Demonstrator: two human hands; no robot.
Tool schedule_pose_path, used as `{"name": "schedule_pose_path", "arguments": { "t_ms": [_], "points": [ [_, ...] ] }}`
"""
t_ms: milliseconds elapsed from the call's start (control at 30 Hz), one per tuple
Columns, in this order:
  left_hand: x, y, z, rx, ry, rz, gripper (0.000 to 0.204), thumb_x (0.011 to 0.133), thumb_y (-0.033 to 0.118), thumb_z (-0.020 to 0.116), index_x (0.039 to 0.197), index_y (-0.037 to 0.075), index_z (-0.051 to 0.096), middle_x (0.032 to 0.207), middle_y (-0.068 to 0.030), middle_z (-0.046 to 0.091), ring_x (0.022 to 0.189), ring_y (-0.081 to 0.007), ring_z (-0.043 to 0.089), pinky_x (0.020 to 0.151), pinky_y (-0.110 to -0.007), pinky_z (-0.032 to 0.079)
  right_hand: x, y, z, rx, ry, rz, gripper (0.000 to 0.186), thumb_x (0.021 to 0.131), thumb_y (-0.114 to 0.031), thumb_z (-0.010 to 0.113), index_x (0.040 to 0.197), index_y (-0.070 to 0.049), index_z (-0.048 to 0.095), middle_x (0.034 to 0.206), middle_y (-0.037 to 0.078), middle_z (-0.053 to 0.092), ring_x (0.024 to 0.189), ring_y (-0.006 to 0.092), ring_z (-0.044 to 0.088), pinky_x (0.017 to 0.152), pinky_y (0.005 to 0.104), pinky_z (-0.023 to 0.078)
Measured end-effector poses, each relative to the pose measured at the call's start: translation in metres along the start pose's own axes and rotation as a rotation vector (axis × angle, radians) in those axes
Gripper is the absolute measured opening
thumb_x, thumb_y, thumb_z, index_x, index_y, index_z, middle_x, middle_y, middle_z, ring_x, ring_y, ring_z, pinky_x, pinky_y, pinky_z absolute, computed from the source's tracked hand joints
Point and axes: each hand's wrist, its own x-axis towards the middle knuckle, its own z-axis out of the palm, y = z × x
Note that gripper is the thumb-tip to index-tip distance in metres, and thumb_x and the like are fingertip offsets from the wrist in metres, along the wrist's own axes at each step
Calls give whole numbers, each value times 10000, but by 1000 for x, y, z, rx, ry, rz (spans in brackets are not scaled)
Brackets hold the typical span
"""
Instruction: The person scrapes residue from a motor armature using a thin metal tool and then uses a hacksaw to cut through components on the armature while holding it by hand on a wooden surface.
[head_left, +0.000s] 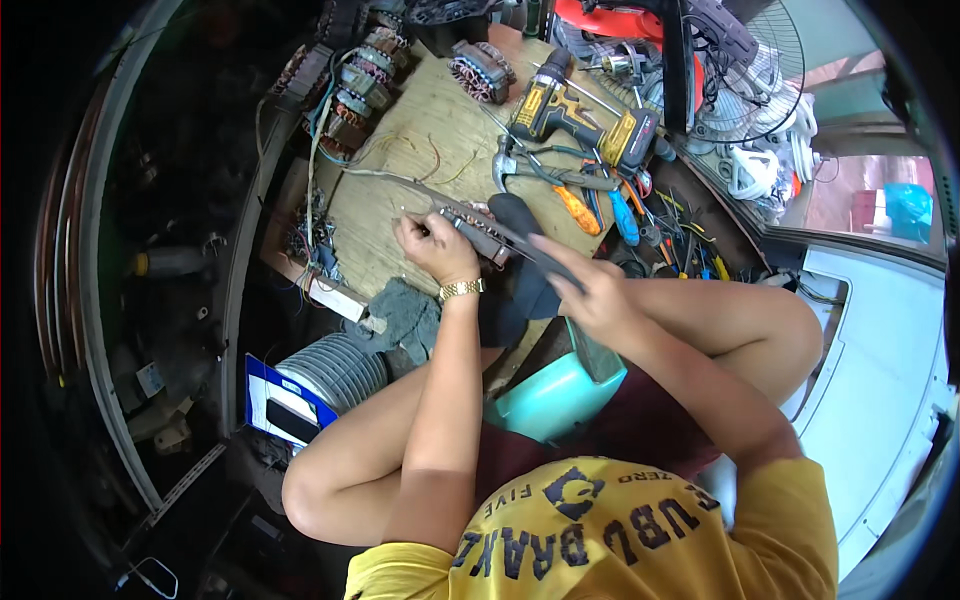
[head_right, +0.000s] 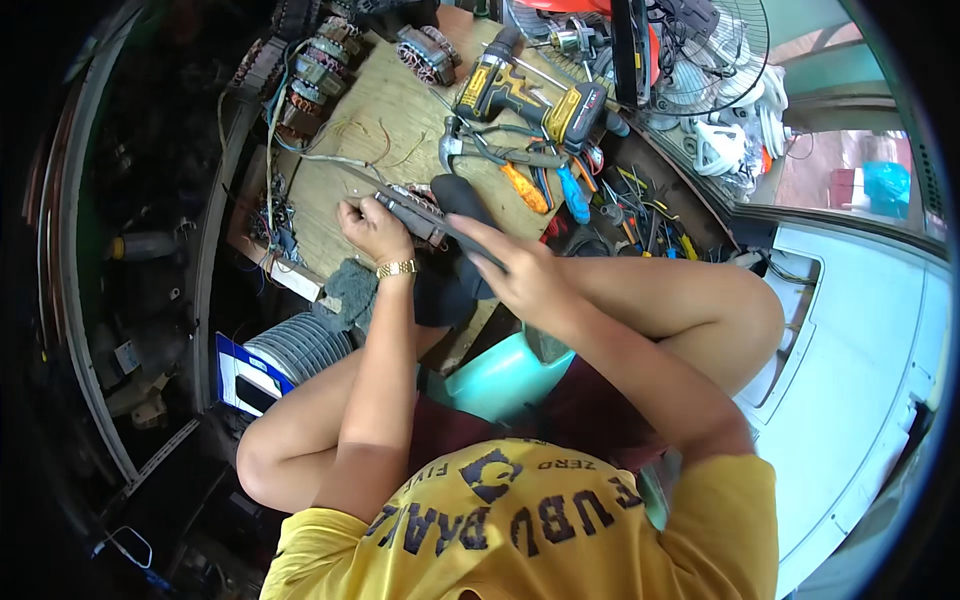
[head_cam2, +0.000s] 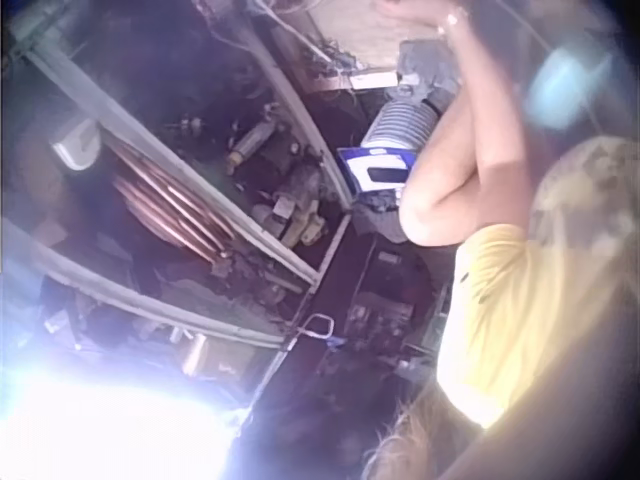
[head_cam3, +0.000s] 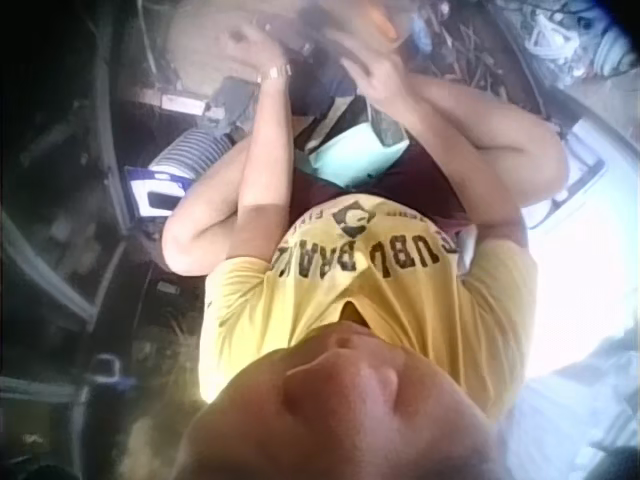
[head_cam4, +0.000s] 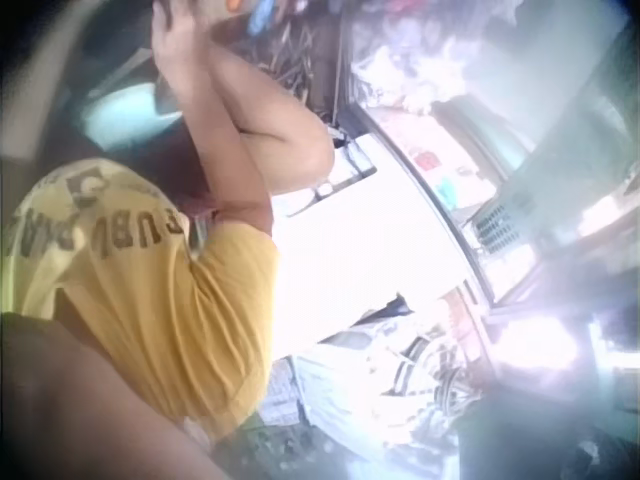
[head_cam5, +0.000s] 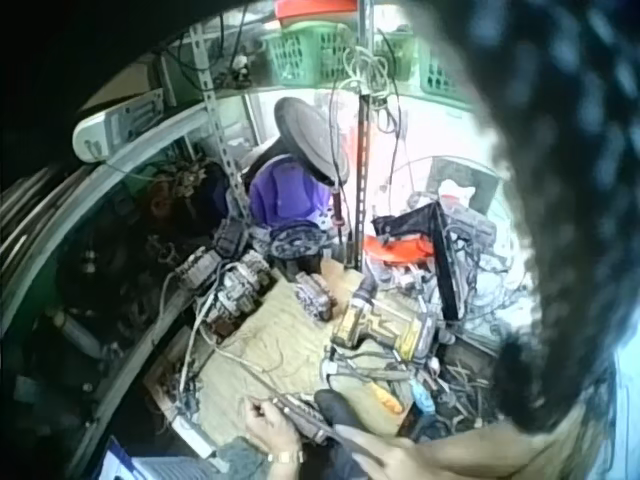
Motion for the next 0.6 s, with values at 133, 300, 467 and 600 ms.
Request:
{"name": "schedule_pose_path", "arguments": {
  "t_ms": [133,300,467,600],
  "points": [
    [18,8,8,-74,-31,-88,108,840,35,539,769,-25,486,775,-157,516,738,-313,492,723,-441,418,27,10,20,100,68,-26,467,979,-49,586,1443,-71,532,1308,224,647,1213,408,625,1005,417,510],
    [14,-7,-8,-15,2,-89,113,840,35,539,766,-35,490,796,-165,510,739,-324,478,719,-438,408,-23,-48,-27,-30,-167,176,546,939,-39,641,1467,-100,517,1152,227,690,1082,376,683,924,403,531],
    [5,2,-4,-28,-44,-63,114,838,23,517,758,-30,454,822,-168,492,768,-326,480,737,-436,403,-45,-61,-49,-136,-133,80,516,932,-36,653,1435,-97,555,1117,236,695,1011,380,706,870,407,550],
    [18,11,9,-77,4,-84,109,840,26,531,771,-34,473,833,-183,495,776,-342,496,744,-455,410,55,19,40,69,59,-146,456,968,-49,625,1417,-59,548,1305,207,650,1167,388,648,933,422,549]
  ]
}}
